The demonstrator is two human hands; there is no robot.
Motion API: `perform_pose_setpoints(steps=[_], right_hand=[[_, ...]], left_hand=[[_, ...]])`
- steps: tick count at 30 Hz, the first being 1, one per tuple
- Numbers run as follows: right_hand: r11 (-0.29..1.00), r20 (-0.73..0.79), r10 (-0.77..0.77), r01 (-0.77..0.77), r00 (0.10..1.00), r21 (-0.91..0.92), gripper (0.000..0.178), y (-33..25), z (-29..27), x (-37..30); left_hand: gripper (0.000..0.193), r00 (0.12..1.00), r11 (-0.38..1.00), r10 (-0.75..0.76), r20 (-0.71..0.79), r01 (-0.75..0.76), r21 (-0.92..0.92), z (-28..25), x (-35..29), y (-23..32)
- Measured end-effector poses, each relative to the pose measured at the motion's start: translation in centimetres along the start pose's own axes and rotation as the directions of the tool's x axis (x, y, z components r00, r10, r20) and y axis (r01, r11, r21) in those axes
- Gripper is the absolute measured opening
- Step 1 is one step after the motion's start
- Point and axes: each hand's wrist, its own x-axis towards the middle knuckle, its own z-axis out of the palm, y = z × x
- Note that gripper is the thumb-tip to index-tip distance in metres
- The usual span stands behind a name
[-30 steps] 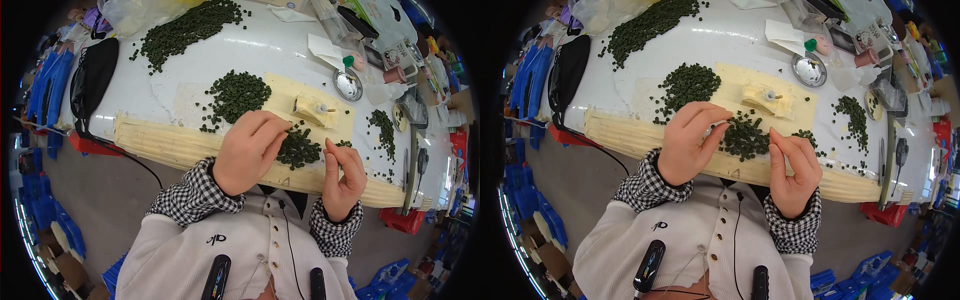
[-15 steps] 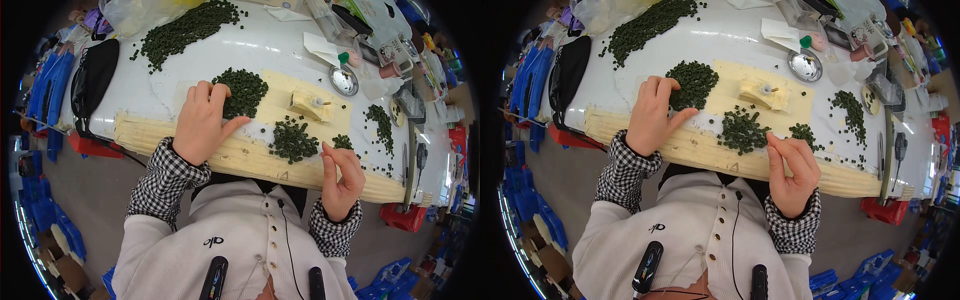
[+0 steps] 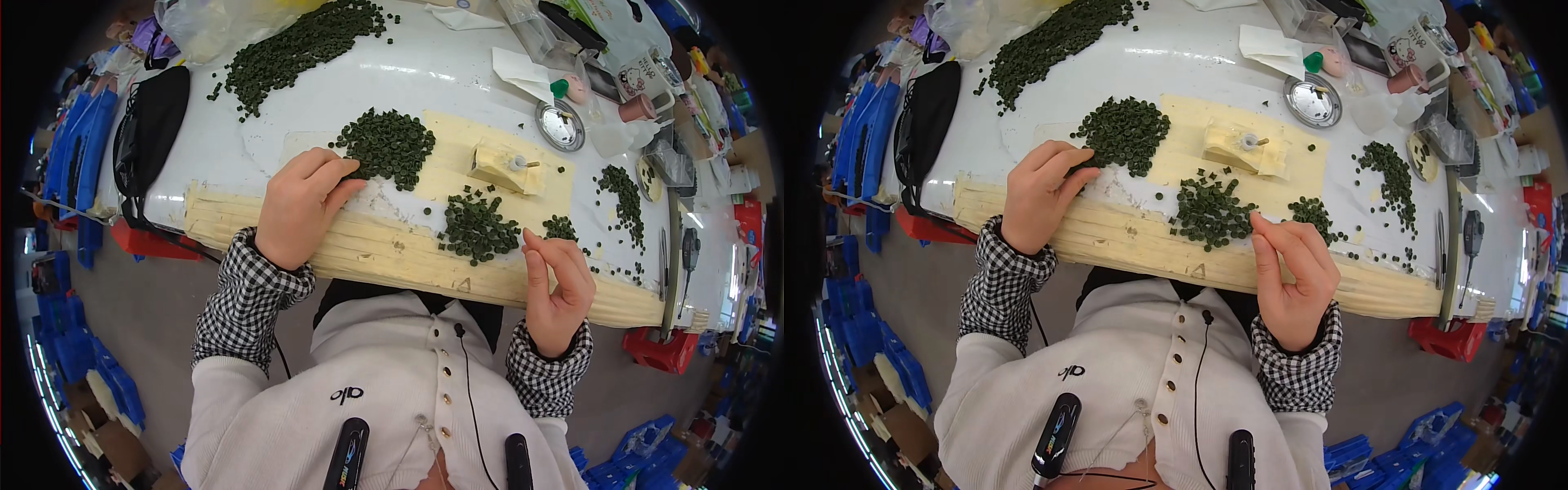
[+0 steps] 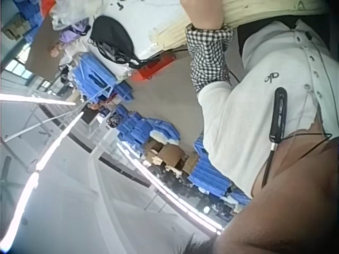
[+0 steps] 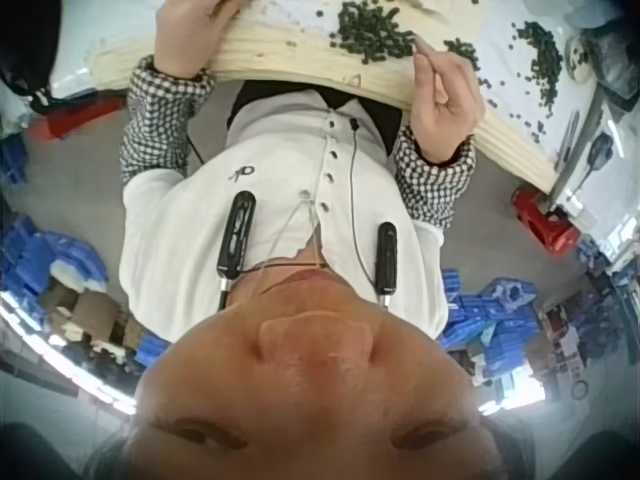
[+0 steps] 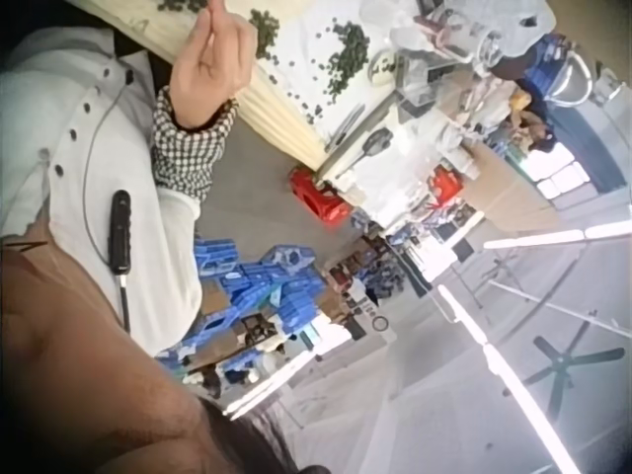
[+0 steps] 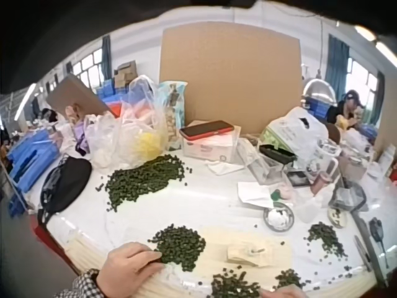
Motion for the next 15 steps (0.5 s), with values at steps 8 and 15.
perform_pose_setpoints(steps=[8, 15], right_hand=[[1.0, 0.006, 0.018, -0.018, 1.0, 0.007, 0.019, -0.2, -0.1, -0.1], [1.0, 0.009, 0.025, -0.025, 1.0, 0.0, 0.018, -0.2, 0.0, -0.1]], left_hand=[[0.02, 0.974, 0.925, -0.22, 0.049, 0.225, -0.305, -0.6, 0.2, -0.5], [0.023, 0.838, 0.408, -0.496, 0.226, 0.455, -0.792, -1.0, 0.2, -1.7]])
